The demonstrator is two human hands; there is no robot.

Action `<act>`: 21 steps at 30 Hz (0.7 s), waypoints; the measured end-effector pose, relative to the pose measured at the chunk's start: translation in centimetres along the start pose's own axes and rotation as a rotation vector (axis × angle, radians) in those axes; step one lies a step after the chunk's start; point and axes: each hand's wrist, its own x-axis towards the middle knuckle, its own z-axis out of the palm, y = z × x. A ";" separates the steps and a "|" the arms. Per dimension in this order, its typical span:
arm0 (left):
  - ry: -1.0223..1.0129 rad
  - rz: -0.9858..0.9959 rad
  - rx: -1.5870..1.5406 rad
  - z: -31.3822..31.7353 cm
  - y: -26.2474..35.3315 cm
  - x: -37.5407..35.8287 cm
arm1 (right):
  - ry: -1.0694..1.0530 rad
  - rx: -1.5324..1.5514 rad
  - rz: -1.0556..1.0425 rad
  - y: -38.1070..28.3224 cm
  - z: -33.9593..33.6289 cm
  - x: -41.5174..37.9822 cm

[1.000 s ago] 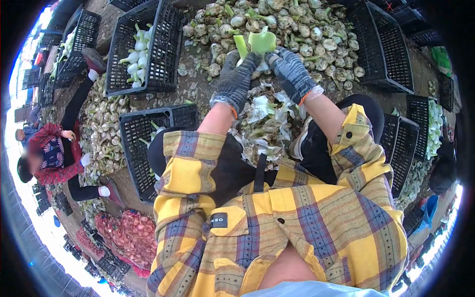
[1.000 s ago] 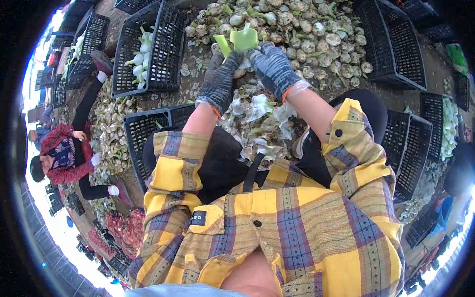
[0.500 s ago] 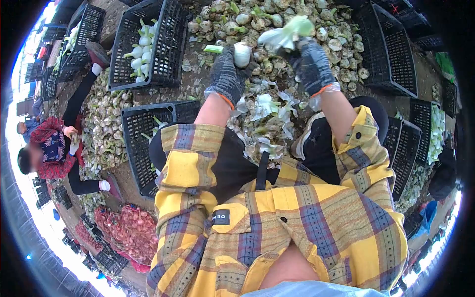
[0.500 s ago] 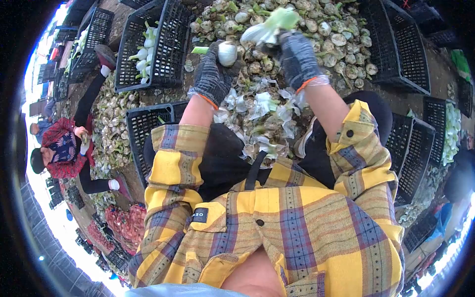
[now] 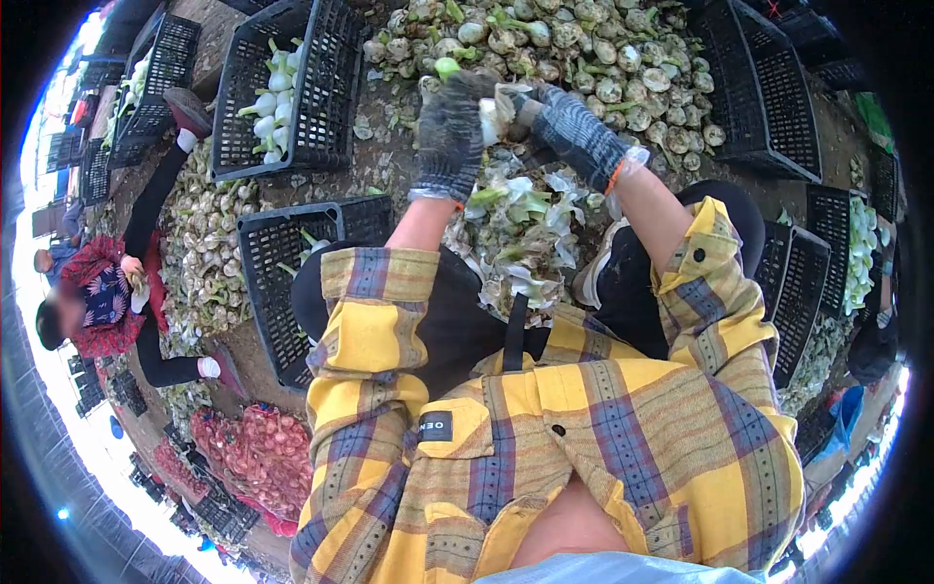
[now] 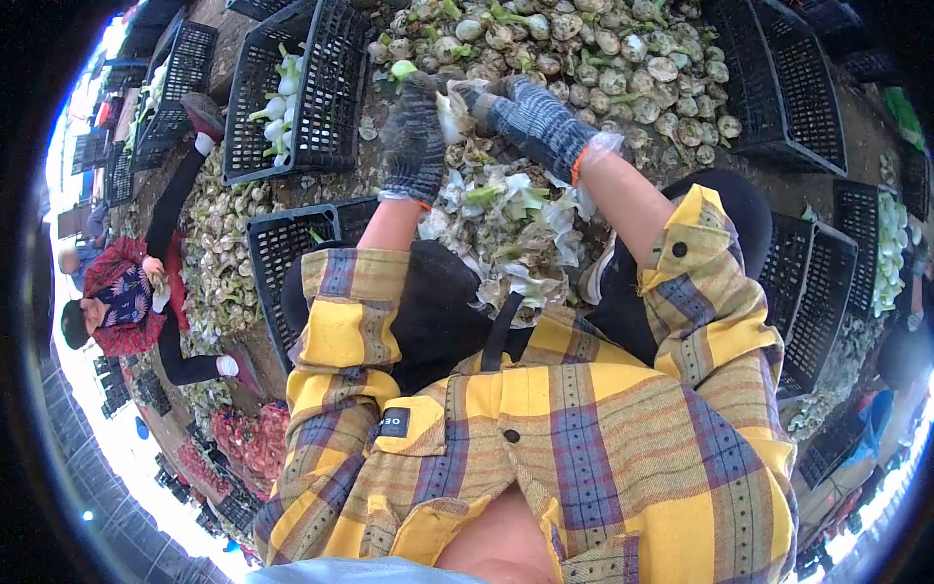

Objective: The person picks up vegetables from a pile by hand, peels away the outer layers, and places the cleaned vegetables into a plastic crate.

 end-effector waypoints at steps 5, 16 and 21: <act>-0.028 -0.083 0.185 0.4 -2.1 -0.4 | 0.021 0.007 -0.095 1.0 -0.2 0.3; -0.019 -0.343 -0.092 0.8 -0.7 -0.4 | 0.265 -0.403 -0.358 1.8 0.2 -0.1; 0.021 -0.528 -0.081 0.5 -0.6 0.2 | 0.352 0.054 -0.293 2.5 0.3 1.0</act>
